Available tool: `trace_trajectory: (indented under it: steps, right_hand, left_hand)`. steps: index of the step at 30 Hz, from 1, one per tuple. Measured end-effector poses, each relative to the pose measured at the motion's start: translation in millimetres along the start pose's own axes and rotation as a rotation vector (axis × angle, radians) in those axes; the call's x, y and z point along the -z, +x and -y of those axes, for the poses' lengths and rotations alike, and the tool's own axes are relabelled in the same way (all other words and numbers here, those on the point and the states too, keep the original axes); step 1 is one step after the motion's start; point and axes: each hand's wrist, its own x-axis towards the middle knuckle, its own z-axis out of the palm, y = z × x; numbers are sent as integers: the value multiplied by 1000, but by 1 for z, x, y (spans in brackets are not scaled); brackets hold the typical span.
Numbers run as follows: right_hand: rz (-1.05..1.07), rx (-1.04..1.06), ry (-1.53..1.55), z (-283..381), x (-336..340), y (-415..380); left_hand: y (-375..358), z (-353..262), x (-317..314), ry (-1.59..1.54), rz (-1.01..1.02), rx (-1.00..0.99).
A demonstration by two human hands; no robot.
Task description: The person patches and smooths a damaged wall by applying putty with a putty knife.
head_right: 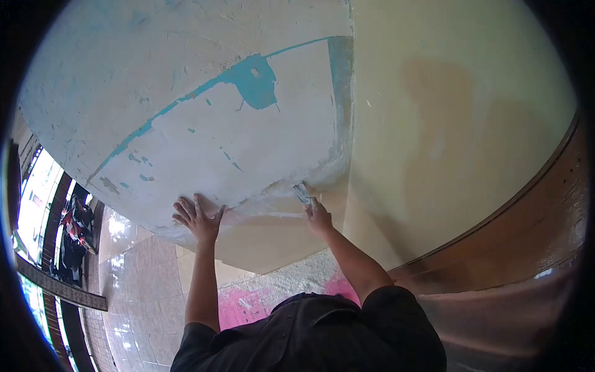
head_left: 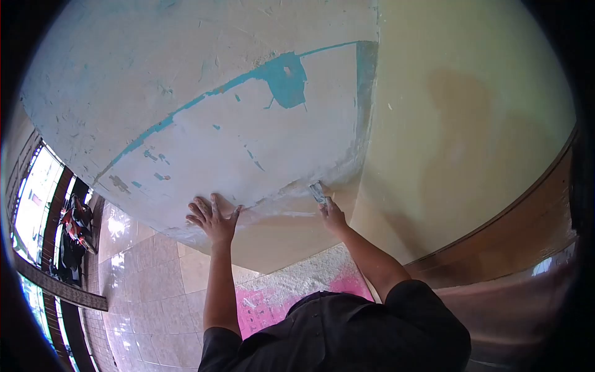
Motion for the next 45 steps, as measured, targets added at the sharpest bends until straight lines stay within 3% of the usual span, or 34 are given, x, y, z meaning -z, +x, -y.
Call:
trace_trajectory:
  steps: [1,8,12,14,18,21,23,28,36,38,42,44,45]
  right_hand:
    - [79,-53,-52,3,4,1]
    - [-64,24,94,10,4,-2]
    - [-3,-64,46,-5,2,-4]
    - [-129,56,124,4,-1,-1]
    - [-111,47,180,9,5,3]
    - [-94,-92,244,-12,1,-12]
    - [-14,-207,564,-31,-13,-14]
    - [-106,-101,422,-23,-16,-24]
    - [-153,161,451,86,32,1]
    - [-181,318,420,120,51,13]
    - [-172,371,530,192,93,28]
    - [-79,302,696,220,113,20]
    - [-83,299,695,225,116,17]
  left_hand:
    - [-1,0,0,25,1,-12]
    - [-2,2,-9,47,-45,-43]
    - [-2,0,-9,89,-38,-40]
    - [-5,-2,-8,69,69,38]
    - [0,-3,-7,93,27,13]
    - [-2,-6,-2,89,45,29]
    - [-2,-7,1,-3,82,58]
    - [20,-3,21,-51,60,166]
    - [107,3,88,3,78,200]
    - [131,3,106,-7,71,191]
    - [151,8,115,11,44,161]
    - [148,12,110,34,78,167]
    - [144,17,101,40,-4,108]
